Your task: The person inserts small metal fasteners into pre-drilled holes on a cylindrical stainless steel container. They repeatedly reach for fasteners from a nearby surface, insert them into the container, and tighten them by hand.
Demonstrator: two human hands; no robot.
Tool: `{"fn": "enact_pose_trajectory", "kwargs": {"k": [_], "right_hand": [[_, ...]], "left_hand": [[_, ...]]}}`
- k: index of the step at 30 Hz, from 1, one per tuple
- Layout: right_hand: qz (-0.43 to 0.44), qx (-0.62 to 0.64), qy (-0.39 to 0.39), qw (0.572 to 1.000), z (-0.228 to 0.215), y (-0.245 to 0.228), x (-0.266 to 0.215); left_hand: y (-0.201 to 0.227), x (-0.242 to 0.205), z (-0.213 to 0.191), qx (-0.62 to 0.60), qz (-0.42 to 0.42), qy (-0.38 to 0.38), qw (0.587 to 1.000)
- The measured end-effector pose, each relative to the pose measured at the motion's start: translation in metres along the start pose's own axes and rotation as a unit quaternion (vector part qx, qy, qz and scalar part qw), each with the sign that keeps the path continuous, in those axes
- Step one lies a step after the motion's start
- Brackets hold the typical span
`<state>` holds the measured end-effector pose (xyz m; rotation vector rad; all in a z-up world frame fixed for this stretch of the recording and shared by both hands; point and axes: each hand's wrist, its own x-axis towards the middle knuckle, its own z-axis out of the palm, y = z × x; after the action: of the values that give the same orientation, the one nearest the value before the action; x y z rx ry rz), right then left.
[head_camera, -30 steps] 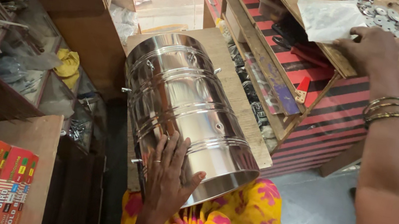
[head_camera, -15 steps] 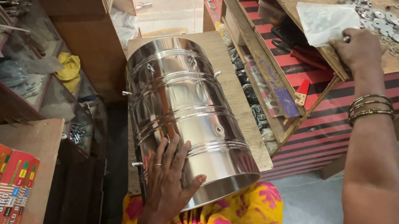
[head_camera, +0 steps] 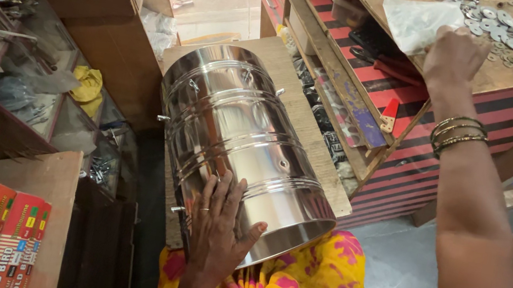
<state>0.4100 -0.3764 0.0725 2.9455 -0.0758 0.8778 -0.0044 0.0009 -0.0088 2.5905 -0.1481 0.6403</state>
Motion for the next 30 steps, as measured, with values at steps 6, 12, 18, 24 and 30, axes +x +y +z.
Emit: {"fn": "enact_pose_trajectory", "kwargs": {"k": [6, 12, 18, 24, 30], "right_hand": [[0.064, 0.182, -0.075, 0.978, -0.004, 0.008, -0.002], [-0.012, 0.306, 0.07, 0.949, 0.009, 0.04, 0.002], [-0.029, 0.27, 0.117, 0.955, -0.025, 0.049, -0.018], [0.077, 0.559, 0.032, 0.825, -0.118, -0.019, -0.102], [-0.034, 0.688, -0.216, 0.692, -0.159, -0.147, -0.23]], "left_hand": [[0.001, 0.0, -0.001, -0.009, -0.006, -0.002, 1.0], [0.001, 0.0, -0.001, -0.003, -0.003, -0.005, 1.0], [0.0, 0.0, -0.001, 0.0, -0.005, -0.006, 1.0], [0.006, 0.002, -0.006, -0.024, -0.005, 0.0, 1.0], [0.01, 0.023, -0.022, -0.247, -0.101, -0.018, 0.964]]}}
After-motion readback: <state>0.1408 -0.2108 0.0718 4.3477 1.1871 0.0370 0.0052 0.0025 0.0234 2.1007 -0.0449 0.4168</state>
